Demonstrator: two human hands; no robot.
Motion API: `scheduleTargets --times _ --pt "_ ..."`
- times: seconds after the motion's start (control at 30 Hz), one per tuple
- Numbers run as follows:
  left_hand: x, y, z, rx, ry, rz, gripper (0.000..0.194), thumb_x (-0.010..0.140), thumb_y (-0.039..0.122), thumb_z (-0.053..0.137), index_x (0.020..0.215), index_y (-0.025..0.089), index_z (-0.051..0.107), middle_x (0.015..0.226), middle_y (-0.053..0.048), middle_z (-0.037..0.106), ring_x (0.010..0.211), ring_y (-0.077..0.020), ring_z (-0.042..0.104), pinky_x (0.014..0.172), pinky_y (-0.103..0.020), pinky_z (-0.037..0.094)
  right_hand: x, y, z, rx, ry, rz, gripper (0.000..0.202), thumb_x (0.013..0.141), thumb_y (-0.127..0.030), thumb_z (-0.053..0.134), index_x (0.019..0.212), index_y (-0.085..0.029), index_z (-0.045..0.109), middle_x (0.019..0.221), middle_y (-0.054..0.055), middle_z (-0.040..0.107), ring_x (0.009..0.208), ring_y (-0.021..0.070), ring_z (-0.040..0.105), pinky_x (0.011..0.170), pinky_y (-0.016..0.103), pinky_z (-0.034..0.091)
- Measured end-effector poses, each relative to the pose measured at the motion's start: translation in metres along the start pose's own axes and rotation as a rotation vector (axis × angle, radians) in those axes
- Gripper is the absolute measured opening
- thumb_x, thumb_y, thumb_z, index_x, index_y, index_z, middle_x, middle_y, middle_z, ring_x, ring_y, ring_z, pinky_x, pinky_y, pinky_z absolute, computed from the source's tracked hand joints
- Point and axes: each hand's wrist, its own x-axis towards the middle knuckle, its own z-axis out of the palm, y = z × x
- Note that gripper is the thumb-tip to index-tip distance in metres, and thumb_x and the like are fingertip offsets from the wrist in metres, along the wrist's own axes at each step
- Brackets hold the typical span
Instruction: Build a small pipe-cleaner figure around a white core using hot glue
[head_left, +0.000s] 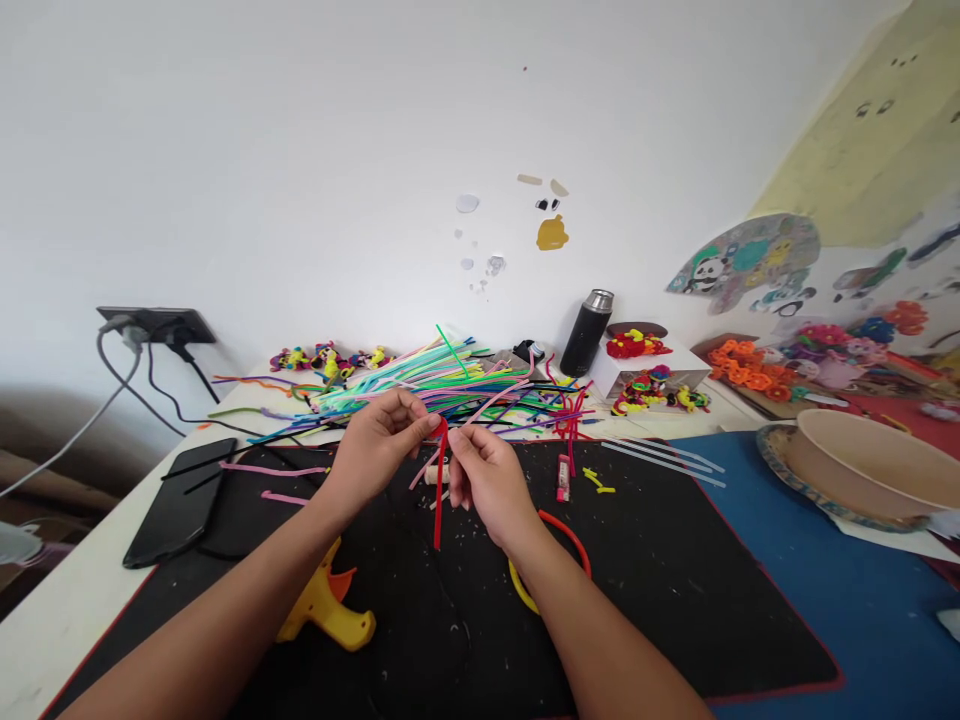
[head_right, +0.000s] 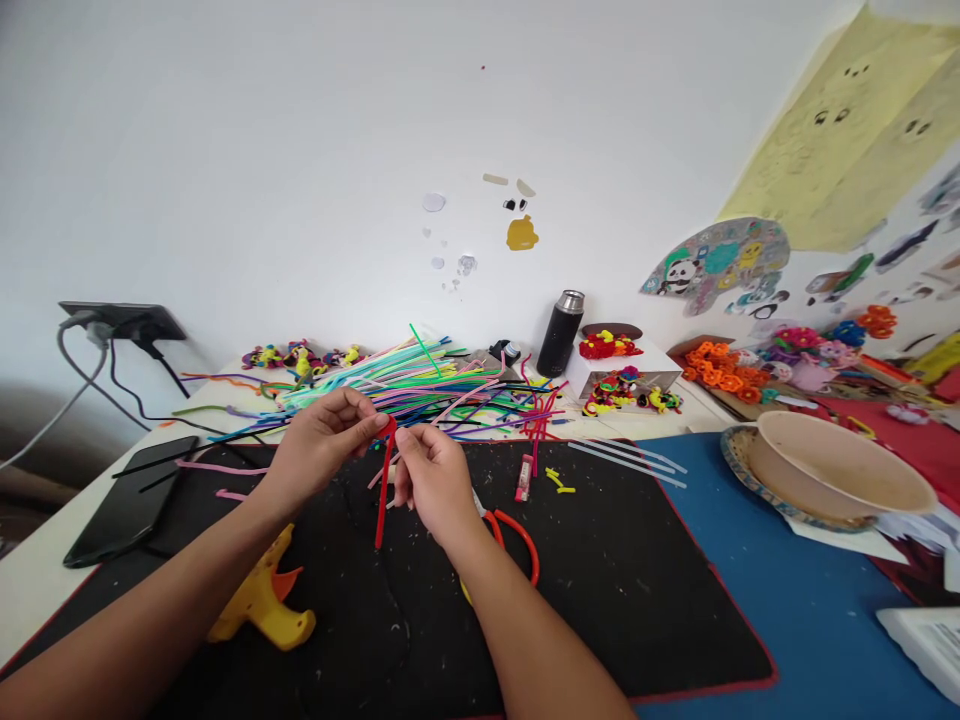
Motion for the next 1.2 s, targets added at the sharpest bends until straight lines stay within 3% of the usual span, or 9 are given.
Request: scheduleTargets --times 0.4,0.67,1.0,1.2 --pt "-0.009 -0.011 0.010 0.143 0.073 0.119 0.024 0.087 0.039 0.072 0.082 0.020 0.058 0.065 0.005 0.059 0.055 -0.0117 0.056 0.052 -0.023 0.043 0.000 0.001 0.001 -0.010 -0.008 -0.007 0.038 0.090 -0.055 0.064 0.080 -0.020 0.055 0.048 -0.008 0.053 0.034 0.0075 0.047 0.034 0.017 0.028" --pt "-0.009 -0.007 0.011 0.047 0.048 0.089 0.028 0.086 0.042 0.075 0.082 0.021 0.057 0.063 0.005 0.060 0.051 -0.0113 0.055 0.049 -0.022 0.043 -0.001 0.000 0.002 -0.015 -0.008 -0.017 0.037 0.090 -0.053 0.064 0.077 -0.021 0.054 0.047 -0.008 0.051 0.034 0.0075 0.046 0.034 0.018 0.029" --pt "-0.003 -0.003 0.003 -0.044 -0.023 0.046 0.035 0.093 0.054 0.067 0.085 0.021 0.057 0.061 0.005 0.056 0.047 -0.0104 0.049 0.047 -0.022 0.038 -0.001 0.000 0.001 -0.005 0.002 0.002 0.034 0.089 -0.052 0.065 0.081 -0.019 0.060 0.048 -0.008 0.053 0.034 0.0079 0.047 0.034 0.017 0.028" --pt "0.006 -0.004 -0.012 0.002 -0.080 -0.037 0.043 0.093 0.058 0.064 0.074 0.020 0.058 0.059 0.003 0.057 0.049 -0.0112 0.047 0.049 -0.024 0.035 -0.002 -0.003 0.003 -0.030 -0.004 -0.007 0.036 0.087 -0.054 0.066 0.077 -0.020 0.057 0.047 -0.008 0.053 0.034 0.0078 0.046 0.034 0.018 0.029"
